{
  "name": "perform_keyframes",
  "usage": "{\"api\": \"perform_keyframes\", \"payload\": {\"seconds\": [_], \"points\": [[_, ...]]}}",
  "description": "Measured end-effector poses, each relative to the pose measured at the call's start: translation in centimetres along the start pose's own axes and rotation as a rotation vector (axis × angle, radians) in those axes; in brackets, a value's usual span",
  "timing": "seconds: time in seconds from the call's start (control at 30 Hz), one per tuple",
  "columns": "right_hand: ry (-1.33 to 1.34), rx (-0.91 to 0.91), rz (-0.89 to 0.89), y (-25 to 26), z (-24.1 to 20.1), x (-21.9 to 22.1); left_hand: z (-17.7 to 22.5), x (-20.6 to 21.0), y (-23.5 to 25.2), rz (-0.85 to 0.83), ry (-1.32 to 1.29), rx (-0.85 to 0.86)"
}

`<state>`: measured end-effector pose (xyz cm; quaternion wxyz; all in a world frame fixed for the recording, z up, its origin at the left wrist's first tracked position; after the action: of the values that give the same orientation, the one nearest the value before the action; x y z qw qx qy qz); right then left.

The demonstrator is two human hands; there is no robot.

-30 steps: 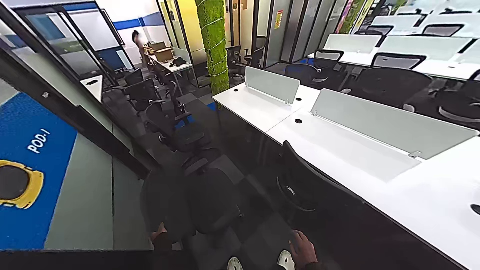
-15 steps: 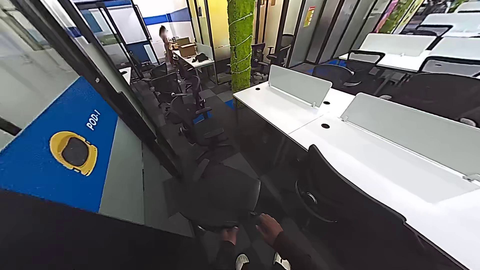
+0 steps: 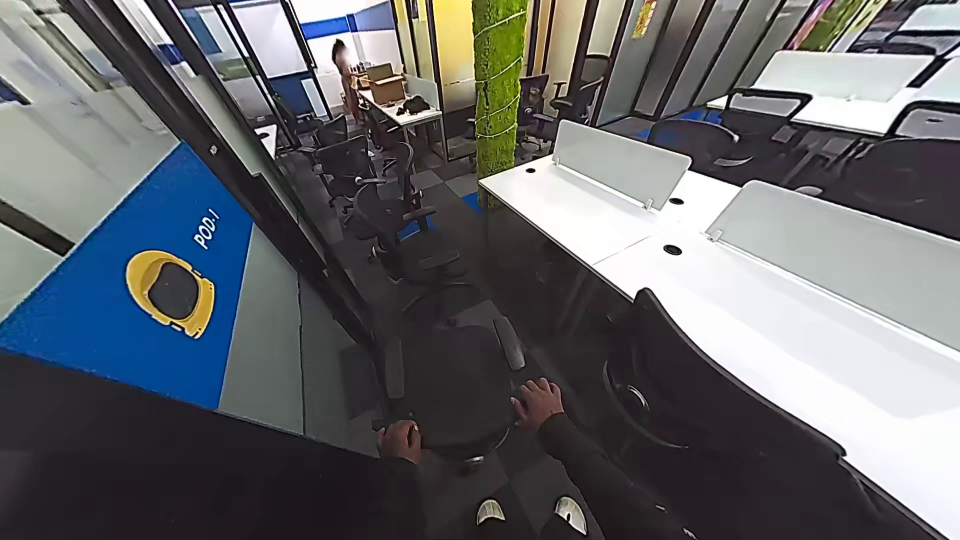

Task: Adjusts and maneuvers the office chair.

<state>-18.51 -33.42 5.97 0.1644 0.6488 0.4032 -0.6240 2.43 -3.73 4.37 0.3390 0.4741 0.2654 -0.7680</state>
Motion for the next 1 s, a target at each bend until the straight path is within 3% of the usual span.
{"api": "perform_keyframes", "payload": {"seconds": [0.13,0.4,0.63,0.87,1.0], "points": [[-0.028,0.011,0.032,0.5,0.9,-0.4,1.8,1.9,0.6,0.023,0.116,0.035],[-0.049,-0.010,-0.097,0.3,0.5,-0.3,3.0,2.2,-0.7,0.360,0.142,0.201],[-0.012,-0.049,-0.095,-0.5,2.0,1.5,3.1,2.8,-1.7,0.373,0.097,0.286],[0.181,-0.187,0.370,-0.4,5.6,1.2,5.5,2.4,0.3,0.356,0.054,0.410],[0.218,-0.188,0.450,1.6,6.4,0.0,6.4,2.3,3.0,0.367,0.032,0.429]]}}
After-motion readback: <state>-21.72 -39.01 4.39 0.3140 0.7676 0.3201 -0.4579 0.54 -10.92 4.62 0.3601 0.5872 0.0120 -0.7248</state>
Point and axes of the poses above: each hand's wrist, its own y-axis towards the middle knuckle, its own x-axis out of the palm, z = x × y, the point moved 8 cm from there along y, towards the middle knuckle, and after that the axes turned 4 degrees about x, right-handed, at the moved point
